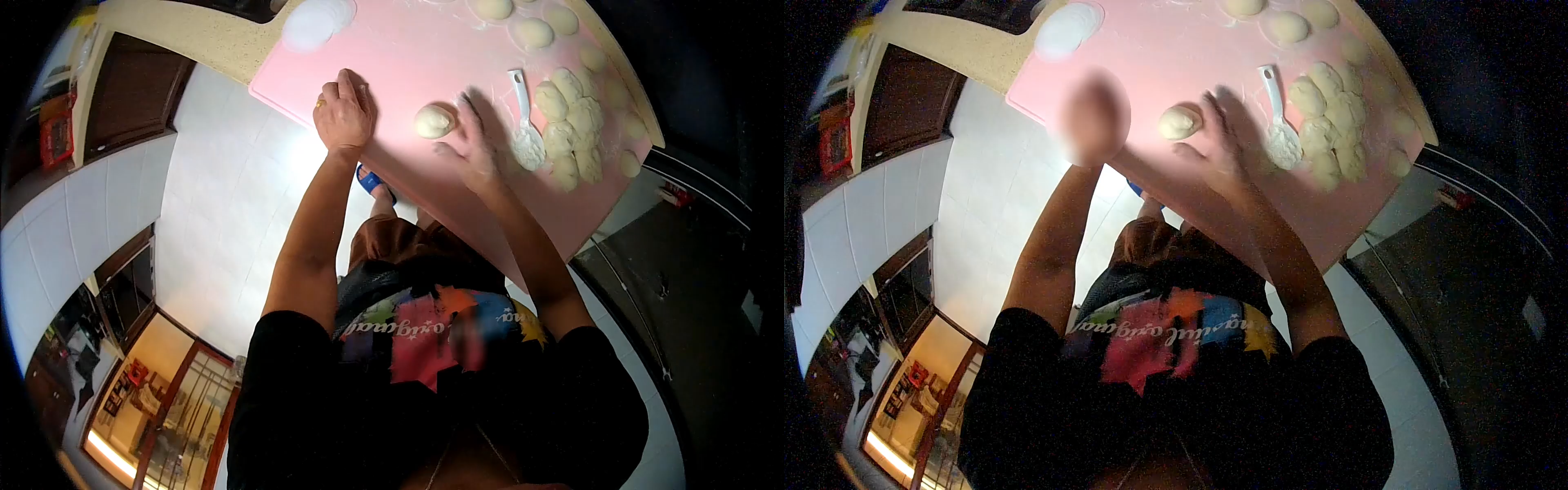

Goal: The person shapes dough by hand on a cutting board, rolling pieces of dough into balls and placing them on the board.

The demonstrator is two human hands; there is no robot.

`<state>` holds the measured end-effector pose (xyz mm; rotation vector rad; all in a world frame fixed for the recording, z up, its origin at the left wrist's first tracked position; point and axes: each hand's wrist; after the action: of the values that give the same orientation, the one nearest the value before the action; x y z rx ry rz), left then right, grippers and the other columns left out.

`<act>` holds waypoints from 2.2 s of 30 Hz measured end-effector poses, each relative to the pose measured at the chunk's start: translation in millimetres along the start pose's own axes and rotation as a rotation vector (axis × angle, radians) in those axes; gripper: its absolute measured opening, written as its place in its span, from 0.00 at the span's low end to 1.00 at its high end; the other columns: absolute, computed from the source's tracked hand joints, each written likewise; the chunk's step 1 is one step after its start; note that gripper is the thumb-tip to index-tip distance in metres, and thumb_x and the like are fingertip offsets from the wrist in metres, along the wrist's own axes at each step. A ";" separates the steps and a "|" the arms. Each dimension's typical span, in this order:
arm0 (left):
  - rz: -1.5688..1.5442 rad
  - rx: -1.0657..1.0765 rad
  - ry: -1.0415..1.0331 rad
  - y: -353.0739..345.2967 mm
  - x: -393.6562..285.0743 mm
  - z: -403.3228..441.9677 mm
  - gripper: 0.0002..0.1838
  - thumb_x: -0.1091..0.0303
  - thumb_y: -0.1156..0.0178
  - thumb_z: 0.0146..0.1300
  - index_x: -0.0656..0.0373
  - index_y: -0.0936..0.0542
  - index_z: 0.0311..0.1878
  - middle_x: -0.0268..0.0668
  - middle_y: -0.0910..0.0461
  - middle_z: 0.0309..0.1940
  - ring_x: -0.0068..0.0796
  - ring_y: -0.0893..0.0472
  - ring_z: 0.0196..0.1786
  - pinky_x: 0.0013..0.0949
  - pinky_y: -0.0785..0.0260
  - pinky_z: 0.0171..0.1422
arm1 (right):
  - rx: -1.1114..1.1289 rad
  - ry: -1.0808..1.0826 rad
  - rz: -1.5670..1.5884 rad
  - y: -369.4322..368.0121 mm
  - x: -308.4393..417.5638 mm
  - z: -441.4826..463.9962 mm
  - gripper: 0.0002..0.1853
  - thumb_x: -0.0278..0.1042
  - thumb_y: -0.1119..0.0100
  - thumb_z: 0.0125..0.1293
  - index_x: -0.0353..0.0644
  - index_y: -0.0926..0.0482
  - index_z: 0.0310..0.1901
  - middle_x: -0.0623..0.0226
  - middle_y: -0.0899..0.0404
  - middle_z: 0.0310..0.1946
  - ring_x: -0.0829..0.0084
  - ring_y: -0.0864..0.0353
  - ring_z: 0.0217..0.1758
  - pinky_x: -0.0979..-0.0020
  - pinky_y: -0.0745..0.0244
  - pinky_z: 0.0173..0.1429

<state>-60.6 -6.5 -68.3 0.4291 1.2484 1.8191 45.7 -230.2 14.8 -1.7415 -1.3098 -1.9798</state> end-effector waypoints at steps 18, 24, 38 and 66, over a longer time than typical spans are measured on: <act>-0.348 0.110 0.185 -10.2 -1.8 -6.1 0.22 0.58 0.43 0.70 0.59 0.24 0.62 0.45 0.21 0.41 0.45 0.18 0.43 0.46 0.26 0.49 | 0.246 0.346 -0.936 -0.4 -3.8 61.4 0.37 0.62 0.59 0.78 0.44 0.42 0.78 0.54 0.51 0.82 0.54 0.56 0.85 0.47 0.71 0.85; -0.115 -0.050 -0.043 -14.6 -6.5 -11.2 0.20 0.66 0.39 0.67 0.63 0.22 0.60 0.44 0.19 0.48 0.40 0.18 0.46 0.41 0.25 0.50 | 0.101 0.181 -1.284 60.7 -6.1 60.6 0.40 0.64 0.55 0.75 0.48 0.45 0.80 0.59 0.49 0.82 0.61 0.58 0.86 0.47 0.77 0.86; -0.320 0.295 0.036 35.8 -35.1 -74.4 0.19 0.67 0.39 0.67 0.63 0.22 0.59 0.44 0.19 0.47 0.39 0.18 0.47 0.42 0.25 0.51 | 0.393 0.303 -1.189 77.8 -9.3 13.2 0.36 0.60 0.50 0.74 0.53 0.40 0.78 0.61 0.47 0.81 0.54 0.54 0.85 0.41 0.61 0.84; 0.022 -0.173 -0.012 -44.3 38.1 28.7 0.18 0.67 0.40 0.66 0.63 0.22 0.58 0.44 0.19 0.46 0.40 0.18 0.47 0.42 0.25 0.52 | 0.031 0.507 -1.110 -17.6 4.9 6.2 0.40 0.64 0.49 0.71 0.53 0.40 0.78 0.52 0.48 0.81 0.50 0.52 0.84 0.35 0.61 0.82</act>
<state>-42.2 46.3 -101.6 0.3580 1.0712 1.9221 37.1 -213.5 10.2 -0.3170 -2.2905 -2.5620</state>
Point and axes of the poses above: each hand's wrist, its own z-axis towards the middle knuckle, its own y-axis out of the back of the hand, x = y × z
